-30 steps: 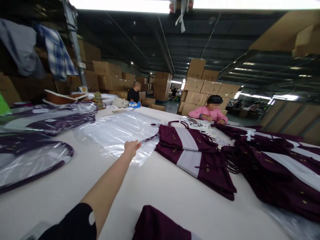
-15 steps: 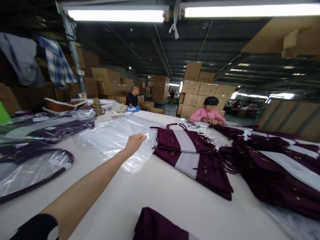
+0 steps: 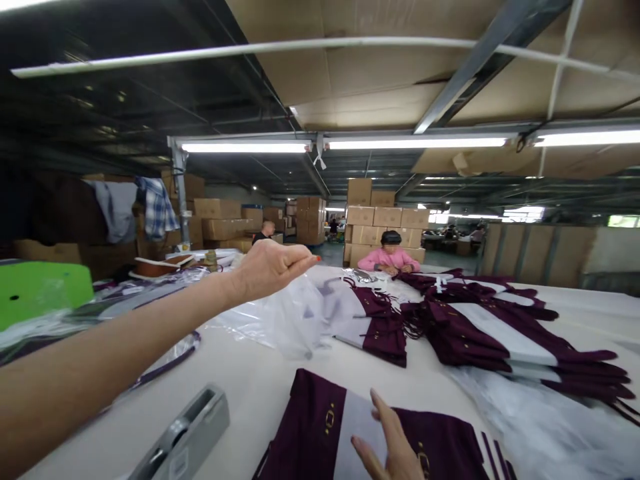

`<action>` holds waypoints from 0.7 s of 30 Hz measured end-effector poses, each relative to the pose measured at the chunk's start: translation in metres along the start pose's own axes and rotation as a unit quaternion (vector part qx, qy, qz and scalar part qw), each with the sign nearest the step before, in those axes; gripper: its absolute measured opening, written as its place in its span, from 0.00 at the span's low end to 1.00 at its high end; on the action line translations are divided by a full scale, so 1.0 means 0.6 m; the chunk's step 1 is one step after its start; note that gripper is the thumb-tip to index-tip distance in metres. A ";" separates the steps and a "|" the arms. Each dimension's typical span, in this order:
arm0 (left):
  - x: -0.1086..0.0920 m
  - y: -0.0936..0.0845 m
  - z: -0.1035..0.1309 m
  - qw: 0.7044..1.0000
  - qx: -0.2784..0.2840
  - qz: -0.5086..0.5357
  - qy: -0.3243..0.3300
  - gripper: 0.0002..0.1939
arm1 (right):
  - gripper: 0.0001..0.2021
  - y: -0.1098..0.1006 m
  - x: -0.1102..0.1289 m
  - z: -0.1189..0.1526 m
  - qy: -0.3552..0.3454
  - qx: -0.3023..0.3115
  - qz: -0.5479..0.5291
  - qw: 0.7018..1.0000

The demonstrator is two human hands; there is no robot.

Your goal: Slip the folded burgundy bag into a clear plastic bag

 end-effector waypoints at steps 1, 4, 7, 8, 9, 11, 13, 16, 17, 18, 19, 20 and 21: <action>-0.026 -0.021 0.001 1.000 0.001 -0.004 0.019 0.23 | 0.30 -0.019 0.032 -0.015 -0.009 -0.015 -0.027 0.999; -0.097 -0.076 0.002 0.998 0.002 -0.008 0.062 0.24 | 0.38 -0.080 0.132 -0.053 -0.021 -0.086 -0.122 0.989; -0.139 -0.125 -0.002 0.997 -0.010 -0.008 0.075 0.24 | 0.25 -0.127 0.197 -0.081 -0.007 -0.114 -0.260 0.959; -0.143 -0.140 -0.004 0.998 -0.012 -0.009 0.069 0.24 | 0.21 -0.140 0.207 -0.088 0.005 -0.110 -0.310 0.944; -0.141 -0.153 -0.005 0.998 -0.008 -0.008 0.055 0.24 | 0.20 -0.154 0.211 -0.094 0.019 -0.109 -0.356 0.928; -0.125 -0.171 -0.005 1.000 0.017 0.008 0.010 0.25 | 0.20 -0.188 0.212 -0.102 0.043 -0.116 -0.418 0.900; -0.099 -0.176 0.002 0.996 0.065 0.042 -0.042 0.23 | 0.21 -0.229 0.213 -0.103 0.048 -0.141 -0.426 0.892; -0.064 -0.169 0.019 0.984 0.130 0.070 -0.096 0.25 | 0.21 -0.283 0.230 -0.100 0.035 -0.148 -0.371 0.916; -0.055 -0.166 0.026 0.982 0.142 0.065 -0.107 0.27 | 0.22 -0.294 0.236 -0.099 0.039 -0.135 -0.353 0.925; -0.047 -0.162 0.031 0.981 0.146 0.057 -0.116 0.29 | 0.24 -0.300 0.241 -0.098 0.049 -0.111 -0.339 0.933; -0.041 -0.158 0.036 0.980 0.149 0.056 -0.123 0.28 | 0.25 -0.302 0.245 -0.096 0.064 -0.080 -0.327 0.939; -0.036 -0.152 0.041 0.977 0.153 0.068 -0.131 0.26 | 0.26 -0.301 0.246 -0.093 0.083 -0.045 -0.313 0.945; -0.033 -0.144 0.045 0.973 0.160 0.094 -0.137 0.23 | 0.27 -0.300 0.247 -0.089 0.102 -0.010 -0.297 0.949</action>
Point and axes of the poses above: each hand's wrist, its own z-axis away from the middle knuckle, its own y-axis out of the palm, x = y × z, the point moved 7 cm from there along -z, towards the middle knuckle, and after that the axes turned 5 degrees about y, right-handed, at the moved point
